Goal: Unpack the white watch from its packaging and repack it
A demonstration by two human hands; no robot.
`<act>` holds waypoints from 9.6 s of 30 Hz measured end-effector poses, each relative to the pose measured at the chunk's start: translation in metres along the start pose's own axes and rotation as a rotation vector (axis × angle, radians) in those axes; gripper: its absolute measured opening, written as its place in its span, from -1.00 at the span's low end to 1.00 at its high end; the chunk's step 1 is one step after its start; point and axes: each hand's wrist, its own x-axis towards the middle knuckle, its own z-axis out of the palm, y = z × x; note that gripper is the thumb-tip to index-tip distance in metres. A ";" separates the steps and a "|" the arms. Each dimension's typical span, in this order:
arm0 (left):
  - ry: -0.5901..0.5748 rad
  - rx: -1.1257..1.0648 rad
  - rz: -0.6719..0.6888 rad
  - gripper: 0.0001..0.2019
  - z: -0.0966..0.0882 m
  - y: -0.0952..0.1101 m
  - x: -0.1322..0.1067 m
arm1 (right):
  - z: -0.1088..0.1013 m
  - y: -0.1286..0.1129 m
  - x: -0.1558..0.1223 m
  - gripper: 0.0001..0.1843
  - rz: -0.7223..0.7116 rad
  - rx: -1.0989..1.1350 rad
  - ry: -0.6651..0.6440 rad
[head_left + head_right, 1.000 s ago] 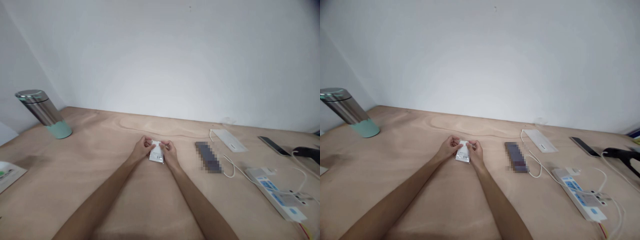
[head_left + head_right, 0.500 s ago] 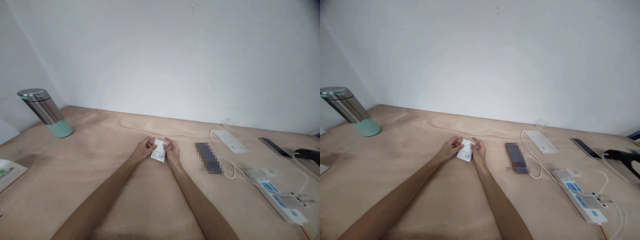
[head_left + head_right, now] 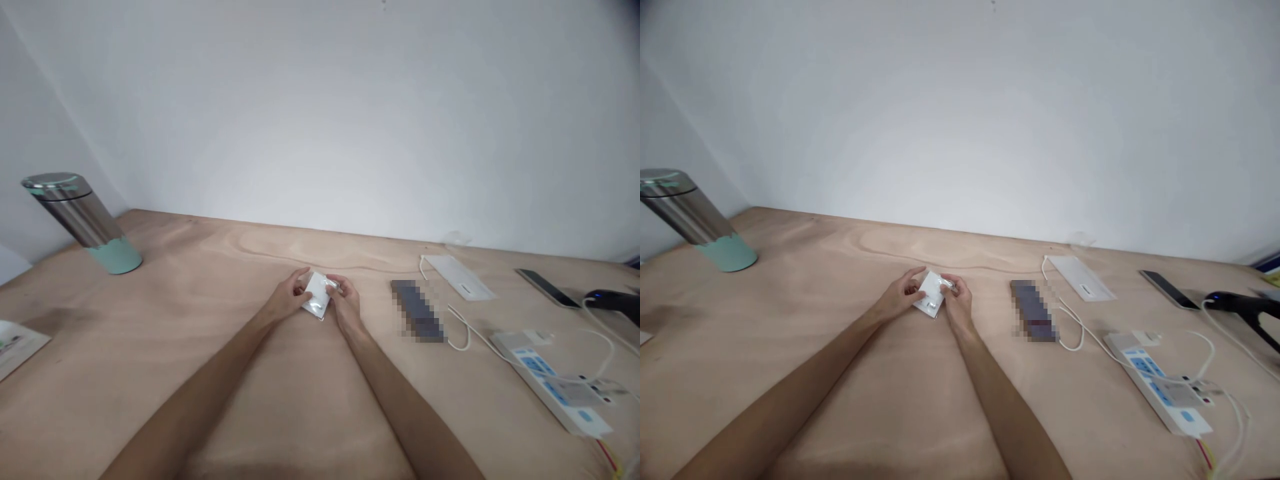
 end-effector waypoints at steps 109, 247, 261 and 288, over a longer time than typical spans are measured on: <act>0.046 0.332 0.217 -0.48 -0.001 0.002 0.001 | -0.018 0.008 0.013 -0.37 -0.022 -0.200 0.030; 0.147 0.349 0.291 -0.43 -0.002 -0.013 0.005 | -0.010 0.002 0.006 -0.73 -0.272 -0.446 -0.213; 0.136 0.404 0.302 -0.46 -0.002 -0.014 0.005 | -0.012 0.012 0.010 -0.71 -0.316 -0.560 -0.200; 0.257 0.841 0.018 -0.62 -0.001 -0.002 0.003 | -0.025 0.002 0.013 -0.76 -0.294 -0.800 -0.150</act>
